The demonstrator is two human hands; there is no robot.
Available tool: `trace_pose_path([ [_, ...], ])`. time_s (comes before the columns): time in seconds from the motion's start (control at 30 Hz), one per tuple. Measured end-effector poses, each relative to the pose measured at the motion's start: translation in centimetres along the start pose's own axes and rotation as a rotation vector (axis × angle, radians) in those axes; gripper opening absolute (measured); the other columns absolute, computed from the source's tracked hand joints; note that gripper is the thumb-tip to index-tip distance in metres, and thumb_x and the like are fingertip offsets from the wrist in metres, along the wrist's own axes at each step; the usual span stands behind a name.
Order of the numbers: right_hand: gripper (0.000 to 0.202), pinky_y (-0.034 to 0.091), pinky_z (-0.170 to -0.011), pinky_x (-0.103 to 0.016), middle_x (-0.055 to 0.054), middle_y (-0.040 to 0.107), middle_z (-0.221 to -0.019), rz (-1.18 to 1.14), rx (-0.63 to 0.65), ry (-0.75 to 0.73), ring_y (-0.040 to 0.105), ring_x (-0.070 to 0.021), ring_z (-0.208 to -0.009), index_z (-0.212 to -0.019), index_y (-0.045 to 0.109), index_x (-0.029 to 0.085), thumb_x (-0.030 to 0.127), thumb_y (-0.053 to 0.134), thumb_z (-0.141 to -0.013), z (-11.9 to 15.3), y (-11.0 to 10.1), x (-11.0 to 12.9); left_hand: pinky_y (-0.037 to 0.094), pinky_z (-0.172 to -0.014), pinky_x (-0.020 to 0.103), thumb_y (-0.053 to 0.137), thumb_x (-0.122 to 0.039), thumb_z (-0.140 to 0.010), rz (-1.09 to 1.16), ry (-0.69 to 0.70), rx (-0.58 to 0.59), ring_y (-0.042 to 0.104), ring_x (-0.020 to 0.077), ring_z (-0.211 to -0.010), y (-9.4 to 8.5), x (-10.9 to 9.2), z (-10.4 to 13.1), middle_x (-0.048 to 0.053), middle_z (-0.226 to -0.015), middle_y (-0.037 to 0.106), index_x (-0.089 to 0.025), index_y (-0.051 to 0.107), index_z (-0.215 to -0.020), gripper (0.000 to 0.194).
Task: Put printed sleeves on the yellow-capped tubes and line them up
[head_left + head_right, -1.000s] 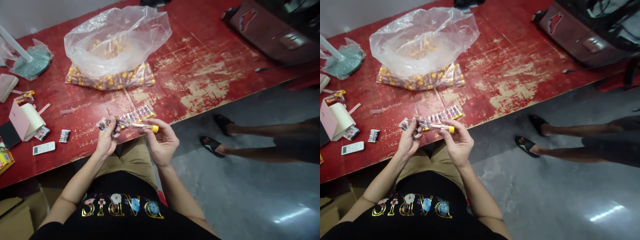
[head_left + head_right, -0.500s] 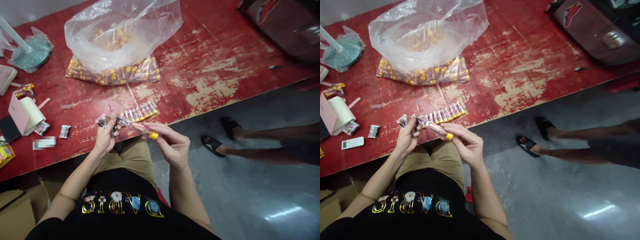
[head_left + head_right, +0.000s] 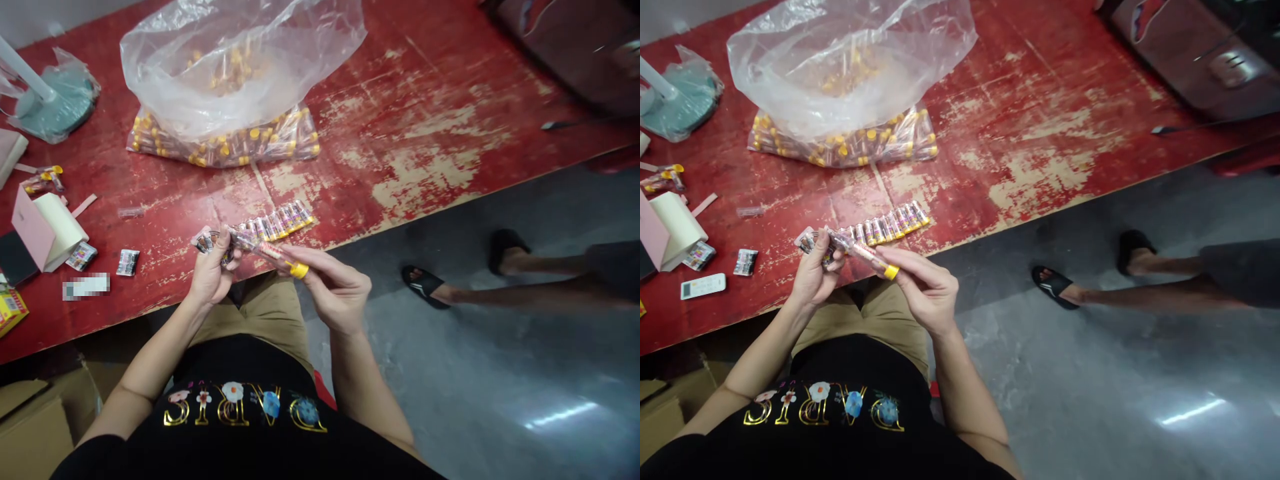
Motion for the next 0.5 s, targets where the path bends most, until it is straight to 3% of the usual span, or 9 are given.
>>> trace_pose_path([
  [0.23, 0.032, 0.062, -0.094, -0.042, -0.002, 0.077, -0.113, 0.093, 0.095, -0.071, 0.074, -0.0212, -0.103, -0.110, 0.077, 0.031, 0.012, 0.065, -0.089, -0.52, -0.99, 0.85, 0.026, -0.039, 0.013, 0.089, -0.039, -0.067, -0.076, -0.002, 0.034, 0.047, 0.0031, -0.052, 0.30, -0.06, 0.23, -0.002, -0.065, 0.055, -0.013, 0.057, -0.072, 0.042],
  [0.33, 0.029, 0.063, -0.093, -0.040, -0.002, 0.077, -0.110, 0.040, -0.012, -0.040, 0.074, -0.0202, -0.102, -0.109, 0.077, 0.031, 0.013, 0.065, -0.089, -0.30, -0.98, 0.74, 0.026, -0.040, 0.013, 0.089, -0.039, -0.067, -0.058, -0.020, 0.053, 0.046, 0.0033, -0.051, 0.48, -0.18, 0.29, -0.003, -0.059, 0.051, -0.014, 0.054, -0.069, 0.043],
  [0.4, 0.024, 0.066, -0.083, -0.038, -0.002, 0.078, -0.107, -0.053, -0.106, 0.008, 0.076, -0.0202, -0.096, -0.108, 0.077, 0.031, 0.018, 0.066, -0.090, -0.01, -0.84, 0.59, 0.027, -0.040, 0.012, 0.089, -0.037, -0.066, -0.036, -0.030, 0.057, 0.046, 0.0034, -0.052, 0.55, -0.23, 0.27, -0.002, -0.060, 0.052, -0.014, 0.055, -0.069, 0.042],
  [0.5, 0.018, 0.068, -0.071, -0.036, -0.004, 0.078, -0.105, -0.142, -0.143, 0.064, 0.077, -0.0220, -0.092, -0.106, 0.077, 0.029, 0.027, 0.069, -0.090, 0.35, -0.49, 0.41, 0.027, -0.039, 0.012, 0.089, -0.034, -0.066, -0.010, -0.032, 0.041, 0.047, 0.0031, -0.053, 0.63, -0.21, 0.23, -0.002, -0.063, 0.053, -0.013, 0.056, -0.070, 0.040],
])
Point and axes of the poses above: each hand's wrist, its own z-axis away from the middle knuckle, its own y-axis out of the palm, x = y × z, the point moved 1 cm from there along -z, towards the middle knuckle
